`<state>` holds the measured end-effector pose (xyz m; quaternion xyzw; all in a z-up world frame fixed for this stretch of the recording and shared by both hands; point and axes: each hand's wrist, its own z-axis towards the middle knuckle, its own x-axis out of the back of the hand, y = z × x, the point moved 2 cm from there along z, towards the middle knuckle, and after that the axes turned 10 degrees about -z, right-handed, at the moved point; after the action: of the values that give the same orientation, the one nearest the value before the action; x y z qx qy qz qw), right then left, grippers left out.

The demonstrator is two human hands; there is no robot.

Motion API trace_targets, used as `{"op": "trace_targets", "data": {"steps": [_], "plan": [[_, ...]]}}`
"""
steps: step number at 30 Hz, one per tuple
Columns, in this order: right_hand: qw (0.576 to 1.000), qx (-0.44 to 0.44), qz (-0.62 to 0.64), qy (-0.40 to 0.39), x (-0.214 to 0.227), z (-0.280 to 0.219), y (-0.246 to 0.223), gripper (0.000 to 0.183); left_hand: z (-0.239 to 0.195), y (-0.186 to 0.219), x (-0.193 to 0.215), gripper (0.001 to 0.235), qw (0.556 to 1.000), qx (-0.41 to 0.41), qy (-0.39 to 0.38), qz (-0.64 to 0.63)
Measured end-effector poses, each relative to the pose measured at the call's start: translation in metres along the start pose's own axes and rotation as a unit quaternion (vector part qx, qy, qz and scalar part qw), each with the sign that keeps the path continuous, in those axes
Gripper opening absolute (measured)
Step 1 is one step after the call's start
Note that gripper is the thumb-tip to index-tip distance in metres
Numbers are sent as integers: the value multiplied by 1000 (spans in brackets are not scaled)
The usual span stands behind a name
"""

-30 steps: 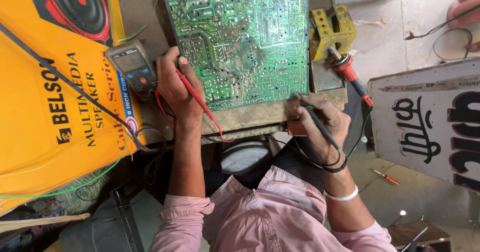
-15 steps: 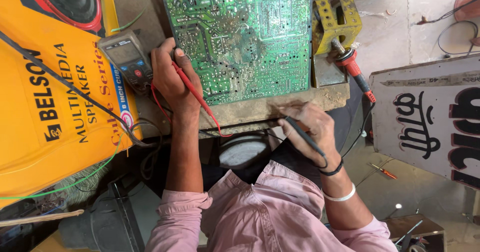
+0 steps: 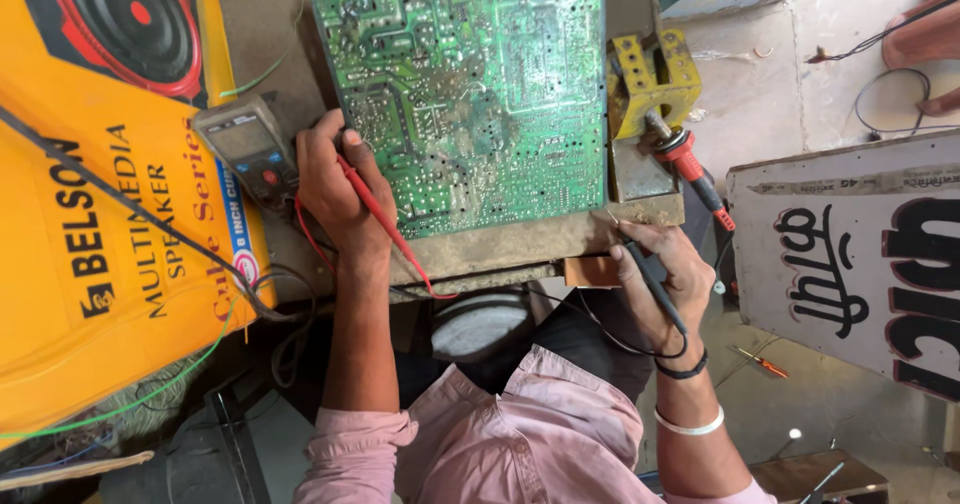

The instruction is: The person uses a multimeter to test various points on a green circuit board. They hold the red and black probes and touch them to different pads and traces on the board while seated on the floor.

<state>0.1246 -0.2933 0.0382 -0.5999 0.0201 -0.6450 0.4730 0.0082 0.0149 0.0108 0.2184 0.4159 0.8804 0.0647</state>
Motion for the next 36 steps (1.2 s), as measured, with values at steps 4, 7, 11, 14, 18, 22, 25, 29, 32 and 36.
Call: {"op": "trace_targets", "data": {"steps": [4,7,11,14,18,22,25,29,32,36], "plan": [[999,-46,2,24,-1,0,5,24,-2,-2,1,20,1000,-7,-3,8],[993,-90,60,38,-5,2,8,24,-3,-4,0,21,1000,-12,0,22],[997,-39,50,37,-10,4,8,21,-5,-5,1,22,999,-44,-4,28],[996,-62,55,29,-15,3,4,23,-3,-4,1,21,998,-50,-6,39],[993,-73,80,44,-19,2,-5,25,-3,0,0,21,999,-42,-6,23],[1000,11,8,28,-16,3,-14,24,-4,-1,1,22,999,-36,-3,38],[999,26,-27,-4,-21,6,-21,31,-3,-1,1,22,999,-39,-2,37],[1000,16,-17,13,-25,4,-28,32,-2,3,2,22,999,-46,-3,22],[1000,2,4,18,-25,0,-27,32,-3,4,4,24,999,-42,0,18],[1000,-2,15,6,-23,1,-22,34,-4,6,4,24,999,-51,3,6]]}}
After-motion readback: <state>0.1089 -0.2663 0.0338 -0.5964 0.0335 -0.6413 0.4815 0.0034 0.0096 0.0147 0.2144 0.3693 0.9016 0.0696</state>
